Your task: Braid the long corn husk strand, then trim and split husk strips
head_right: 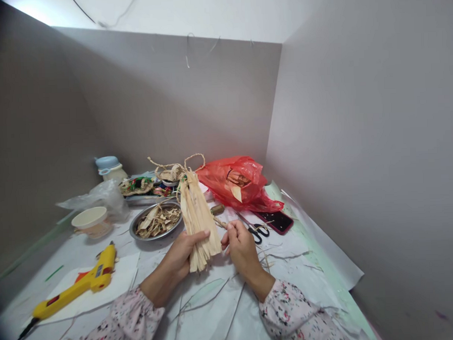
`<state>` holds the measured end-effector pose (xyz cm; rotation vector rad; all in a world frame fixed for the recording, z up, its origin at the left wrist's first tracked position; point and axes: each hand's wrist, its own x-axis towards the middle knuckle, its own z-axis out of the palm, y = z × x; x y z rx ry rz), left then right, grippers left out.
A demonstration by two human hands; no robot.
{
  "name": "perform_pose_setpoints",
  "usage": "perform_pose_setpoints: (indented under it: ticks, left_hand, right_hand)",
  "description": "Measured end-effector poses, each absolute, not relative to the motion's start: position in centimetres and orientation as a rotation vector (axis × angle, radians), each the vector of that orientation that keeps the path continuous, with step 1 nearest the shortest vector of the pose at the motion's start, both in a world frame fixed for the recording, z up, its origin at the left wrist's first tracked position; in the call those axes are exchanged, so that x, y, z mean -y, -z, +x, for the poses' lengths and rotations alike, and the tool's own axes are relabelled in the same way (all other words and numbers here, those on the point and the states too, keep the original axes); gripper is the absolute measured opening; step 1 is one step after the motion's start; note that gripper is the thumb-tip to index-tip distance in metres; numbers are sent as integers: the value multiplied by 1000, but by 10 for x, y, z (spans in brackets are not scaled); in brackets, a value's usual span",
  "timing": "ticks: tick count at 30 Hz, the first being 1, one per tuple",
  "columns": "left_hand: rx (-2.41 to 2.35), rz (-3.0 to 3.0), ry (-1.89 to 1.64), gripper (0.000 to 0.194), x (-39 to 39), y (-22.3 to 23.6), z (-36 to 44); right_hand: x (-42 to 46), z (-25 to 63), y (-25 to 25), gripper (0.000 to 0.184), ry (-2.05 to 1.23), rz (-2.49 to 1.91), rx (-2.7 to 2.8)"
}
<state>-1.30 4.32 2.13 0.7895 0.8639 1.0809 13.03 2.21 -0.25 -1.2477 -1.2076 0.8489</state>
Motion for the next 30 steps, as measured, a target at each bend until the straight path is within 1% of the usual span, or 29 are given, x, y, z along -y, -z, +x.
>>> perform_pose_setpoints:
  ticks: [8,11,15,19,22,26,30]
  left_hand:
    - [-875,846,-1066,38,-41,-22,-11]
    - [-868,836,-1068,37,-41,-23,-12]
    - [-847,859,-1025,40,-42,-26,-15]
    - [-823,842,-1000,44,-43,-29,-16]
    - [-830,836,-1026,45,-44,-29,-16]
    - [-845,823,-1065,39,-46,-28,-16]
    - [-861,794,-1088,28,-48,-26,-16]
  right_hand:
    - [-18,125,-1,27,-870,-1147,1322]
    - [-19,127,1,30,-812,-1188,1311]
    - [-21,129,5,29,-752,-1230,1302]
    - [-21,127,5,23,-860,-1123,1252]
    - [-21,127,3,25,-954,-1035,1176]
    - [-21,130,1,28,-880,-1119,1103]
    - [-22,133,1,31,-785,-1199,1084]
